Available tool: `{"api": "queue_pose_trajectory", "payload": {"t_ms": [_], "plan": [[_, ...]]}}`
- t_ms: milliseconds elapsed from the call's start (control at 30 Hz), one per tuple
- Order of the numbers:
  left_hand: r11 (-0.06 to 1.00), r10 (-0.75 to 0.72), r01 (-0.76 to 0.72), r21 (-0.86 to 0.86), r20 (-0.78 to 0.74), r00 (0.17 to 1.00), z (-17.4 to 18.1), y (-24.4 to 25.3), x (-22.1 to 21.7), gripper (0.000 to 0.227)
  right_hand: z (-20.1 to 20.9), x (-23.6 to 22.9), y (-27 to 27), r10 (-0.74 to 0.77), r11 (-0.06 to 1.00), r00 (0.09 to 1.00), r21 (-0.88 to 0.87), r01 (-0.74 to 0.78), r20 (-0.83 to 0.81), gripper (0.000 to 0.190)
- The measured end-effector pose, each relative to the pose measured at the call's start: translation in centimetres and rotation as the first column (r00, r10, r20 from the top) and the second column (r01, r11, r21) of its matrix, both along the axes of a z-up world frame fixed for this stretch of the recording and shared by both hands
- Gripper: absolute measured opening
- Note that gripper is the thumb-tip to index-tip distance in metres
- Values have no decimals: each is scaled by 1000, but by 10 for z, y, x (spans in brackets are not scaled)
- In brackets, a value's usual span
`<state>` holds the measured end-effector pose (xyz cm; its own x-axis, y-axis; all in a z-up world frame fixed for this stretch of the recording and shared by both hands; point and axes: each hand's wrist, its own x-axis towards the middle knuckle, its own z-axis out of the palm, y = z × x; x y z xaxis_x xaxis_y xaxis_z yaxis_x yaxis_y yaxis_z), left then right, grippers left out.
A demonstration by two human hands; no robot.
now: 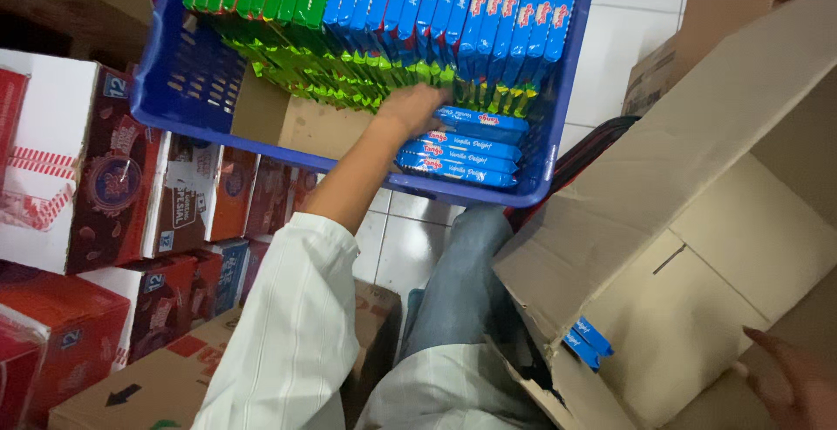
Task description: The person transfers blue-wrapped candy bars from a blue plastic crate into a cardboard box. They pick up the bars in small stacks and place them neatly into the box, arranging them in rows.
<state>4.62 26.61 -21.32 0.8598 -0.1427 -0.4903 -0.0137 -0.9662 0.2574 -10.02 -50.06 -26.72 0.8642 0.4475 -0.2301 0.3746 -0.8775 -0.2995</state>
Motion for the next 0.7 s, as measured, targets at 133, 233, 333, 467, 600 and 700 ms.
{"api": "queue_pose_trajectory", "payload": {"t_ms": [133,233,333,467,600,700], "plan": [[985,-16,84,-148,414,910,23,8,-10,36,10,0,-5,-41,994,998,-99,36,-42,74],[853,331,-42,-520,477,814,63,2,-28,41,34,0,12,-211,960,969,-214,181,-131,75],[729,419,48,-683,500,758,122,-14,-50,33,99,4,71,-246,955,952,-213,207,-181,64],[662,516,34,-749,488,704,183,-35,-58,31,170,0,131,-240,966,951,-148,213,-197,55],[464,639,124,-877,429,638,245,-77,-64,36,225,-17,175,-262,962,933,4,272,-248,54],[371,662,136,-919,364,655,281,-125,-71,30,258,-31,203,-232,959,946,111,262,-227,51]]}}
